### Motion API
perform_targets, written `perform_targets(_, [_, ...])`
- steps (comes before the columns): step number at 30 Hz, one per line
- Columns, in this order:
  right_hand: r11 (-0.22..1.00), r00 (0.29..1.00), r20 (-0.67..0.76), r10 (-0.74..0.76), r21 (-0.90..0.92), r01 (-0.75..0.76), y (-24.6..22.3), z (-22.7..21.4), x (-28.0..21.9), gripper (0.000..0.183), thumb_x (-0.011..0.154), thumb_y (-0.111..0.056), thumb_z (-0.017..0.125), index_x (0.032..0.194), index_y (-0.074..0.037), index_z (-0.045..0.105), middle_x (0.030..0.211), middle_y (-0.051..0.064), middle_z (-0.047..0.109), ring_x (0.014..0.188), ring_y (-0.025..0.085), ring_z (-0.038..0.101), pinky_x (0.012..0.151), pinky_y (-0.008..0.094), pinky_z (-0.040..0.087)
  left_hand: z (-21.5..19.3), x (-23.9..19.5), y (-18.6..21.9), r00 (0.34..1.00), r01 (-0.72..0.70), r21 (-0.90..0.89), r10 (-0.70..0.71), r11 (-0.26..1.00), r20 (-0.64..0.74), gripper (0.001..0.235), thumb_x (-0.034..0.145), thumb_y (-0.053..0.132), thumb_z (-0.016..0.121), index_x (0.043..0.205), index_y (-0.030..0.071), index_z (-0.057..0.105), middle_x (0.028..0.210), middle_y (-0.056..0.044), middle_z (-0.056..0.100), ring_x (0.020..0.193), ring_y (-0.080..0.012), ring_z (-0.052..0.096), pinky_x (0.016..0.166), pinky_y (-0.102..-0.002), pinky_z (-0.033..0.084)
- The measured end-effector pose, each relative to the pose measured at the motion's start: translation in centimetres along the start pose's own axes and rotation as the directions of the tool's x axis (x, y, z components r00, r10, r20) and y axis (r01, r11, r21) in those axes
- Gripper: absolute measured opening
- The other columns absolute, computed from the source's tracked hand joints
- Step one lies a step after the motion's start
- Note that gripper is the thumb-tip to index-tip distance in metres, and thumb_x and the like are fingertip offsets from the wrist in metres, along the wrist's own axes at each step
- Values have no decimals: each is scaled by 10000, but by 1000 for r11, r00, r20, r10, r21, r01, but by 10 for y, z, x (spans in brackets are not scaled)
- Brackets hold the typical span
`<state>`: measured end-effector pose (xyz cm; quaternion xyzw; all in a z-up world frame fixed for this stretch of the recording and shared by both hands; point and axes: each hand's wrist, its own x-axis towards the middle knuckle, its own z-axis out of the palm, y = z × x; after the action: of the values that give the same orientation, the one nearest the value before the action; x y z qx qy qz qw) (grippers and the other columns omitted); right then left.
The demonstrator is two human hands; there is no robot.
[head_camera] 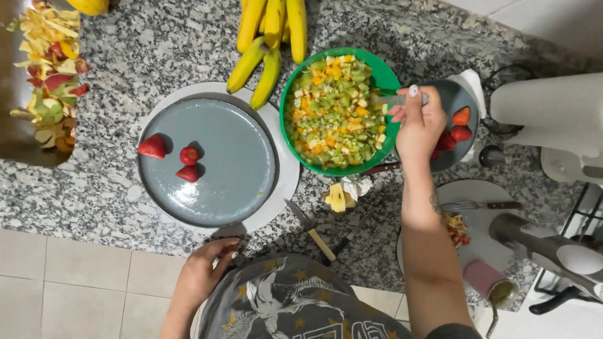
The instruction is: The person cuts strawberries into small pieces on a plate using a knife. They also mix a fruit salad in a green bowl with a spoon and arrange the cut strawberries on the plate.
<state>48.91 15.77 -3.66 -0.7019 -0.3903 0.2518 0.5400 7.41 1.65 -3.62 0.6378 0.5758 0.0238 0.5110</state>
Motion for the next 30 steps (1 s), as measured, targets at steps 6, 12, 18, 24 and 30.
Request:
perform_targets(6, [990, 989, 150, 8, -137, 13, -22, 8, -9, 310, 997, -318, 446, 898, -60, 587, 625, 49, 592, 541, 112, 562, 503, 242, 431, -4, -9, 2, 999, 3, -29, -4, 1000, -38, 303, 832, 129, 587, 1132, 158, 623, 1021, -15, 715, 914, -123, 710, 783, -292, 558])
perform_targets(12, [948, 950, 195, -244, -157, 276, -49, -7, -42, 310, 1028, -251, 418, 914, 2, 557, 613, 45, 527, 611, 156, 588, 671, 311, 541, -5, -16, -11, 999, -22, 31, 23, 999, -34, 312, 840, 194, 583, 1150, 223, 608, 1059, 8, 698, 934, -146, 690, 782, -313, 522])
perform_targets(18, [845, 854, 335, -399, -228, 484, -79, -23, -40, 293, 1033, -216, 406, 1009, 25, 570, 962, 152, 650, 815, 249, 691, 618, 288, 545, -7, -15, -14, 995, -82, 57, 85, 995, -52, 319, 830, 156, 599, 1146, 197, 604, 1008, -6, 703, 891, -158, 695, 755, -329, 546])
perform_targets(24, [614, 572, 560, -599, -137, 777, -58, -8, 15, 161, 982, 60, 534, 1113, -9, 598, 991, 125, 646, 898, 279, 619, 802, 392, 500, -7, -21, -14, 996, -64, 33, 66, 997, -67, 297, 843, 165, 578, 1136, 199, 612, 1045, 23, 711, 954, -137, 685, 777, -316, 527])
perform_targets(30, [632, 595, 649, -474, -220, 743, -24, 7, 39, 203, 1028, -111, 438, 1042, -20, 620, 968, 113, 656, 890, 298, 602, 723, 422, 481, -6, -29, -17, 996, -12, 40, 15, 999, -85, 304, 839, 176, 582, 1141, 193, 619, 1100, 23, 684, 949, -130, 680, 791, -330, 522])
